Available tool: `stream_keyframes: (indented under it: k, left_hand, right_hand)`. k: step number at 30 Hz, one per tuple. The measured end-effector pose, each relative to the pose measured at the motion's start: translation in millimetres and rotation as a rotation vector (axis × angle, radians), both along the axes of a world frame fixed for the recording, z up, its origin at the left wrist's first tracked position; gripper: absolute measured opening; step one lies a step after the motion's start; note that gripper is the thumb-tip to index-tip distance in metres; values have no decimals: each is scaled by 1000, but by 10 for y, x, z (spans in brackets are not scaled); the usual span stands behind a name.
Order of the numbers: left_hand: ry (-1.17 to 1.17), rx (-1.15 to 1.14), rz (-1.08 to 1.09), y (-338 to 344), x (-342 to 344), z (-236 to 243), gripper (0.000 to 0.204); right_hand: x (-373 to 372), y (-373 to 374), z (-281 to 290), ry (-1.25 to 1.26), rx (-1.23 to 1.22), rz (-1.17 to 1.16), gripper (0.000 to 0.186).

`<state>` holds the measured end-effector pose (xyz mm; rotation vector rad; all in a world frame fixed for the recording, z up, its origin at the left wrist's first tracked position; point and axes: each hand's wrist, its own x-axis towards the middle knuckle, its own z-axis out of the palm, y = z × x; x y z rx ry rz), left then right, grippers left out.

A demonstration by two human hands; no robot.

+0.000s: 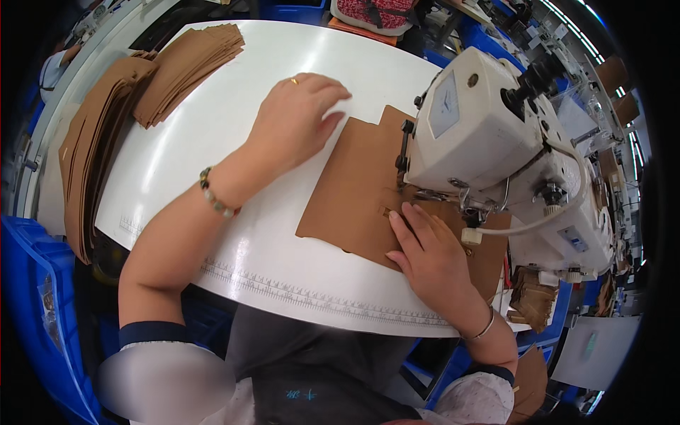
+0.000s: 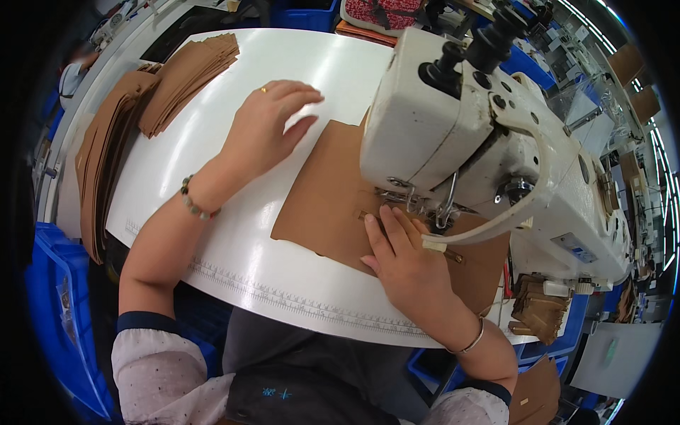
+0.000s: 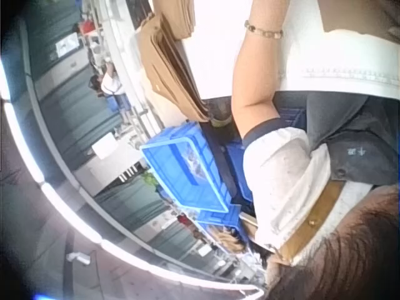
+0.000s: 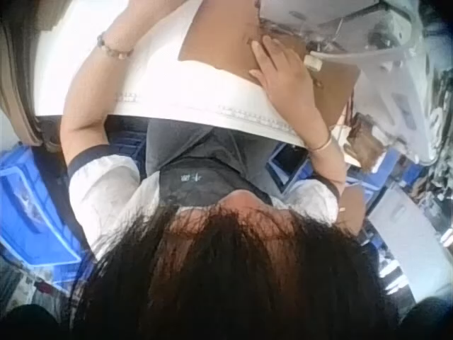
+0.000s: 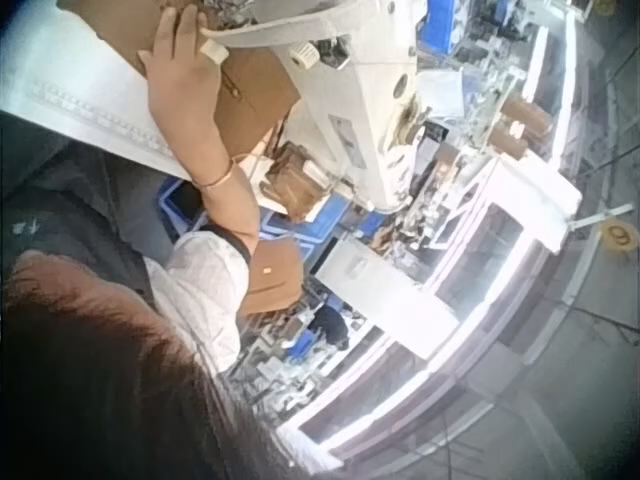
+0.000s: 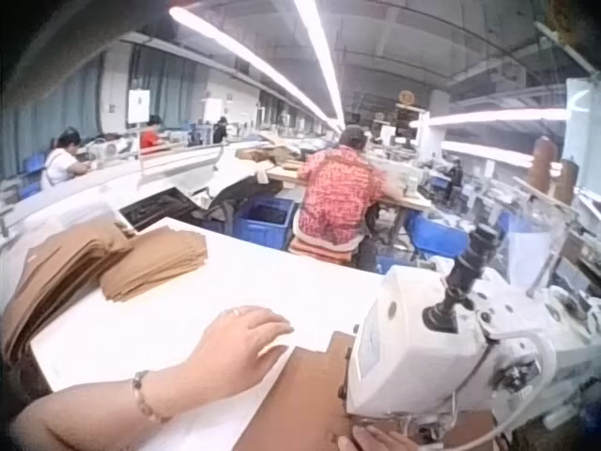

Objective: The recorder is using an industrial sewing machine to stitch a zipper onto leather pieces for bag manufacturing.

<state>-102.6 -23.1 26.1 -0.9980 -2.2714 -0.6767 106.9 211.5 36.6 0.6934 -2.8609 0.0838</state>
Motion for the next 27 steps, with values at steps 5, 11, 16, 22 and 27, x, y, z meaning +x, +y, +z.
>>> stream_keyframes:
  k: [5,11,16,22,27]
  left_hand:
    - [-102,-173,-525,21,892,14,44]
    - [-241,-301,-438,164,1047,-80,58]
    - [-227,-282,-412,189,1027,-164,56]
    - [-181,-272,-408,284,1030,-222,56]
    - [-172,-289,-388,288,1036,-255,52]
  right_hand:
    - [5,62,6,-5,35,24,56]
    - [3,155,44,-131,-59,-79,57]
    - [3,165,98,-161,-53,-152,54]
    - [-52,143,200,-268,-68,-259,55]
    - [144,296,330,-140,33,-189,48]
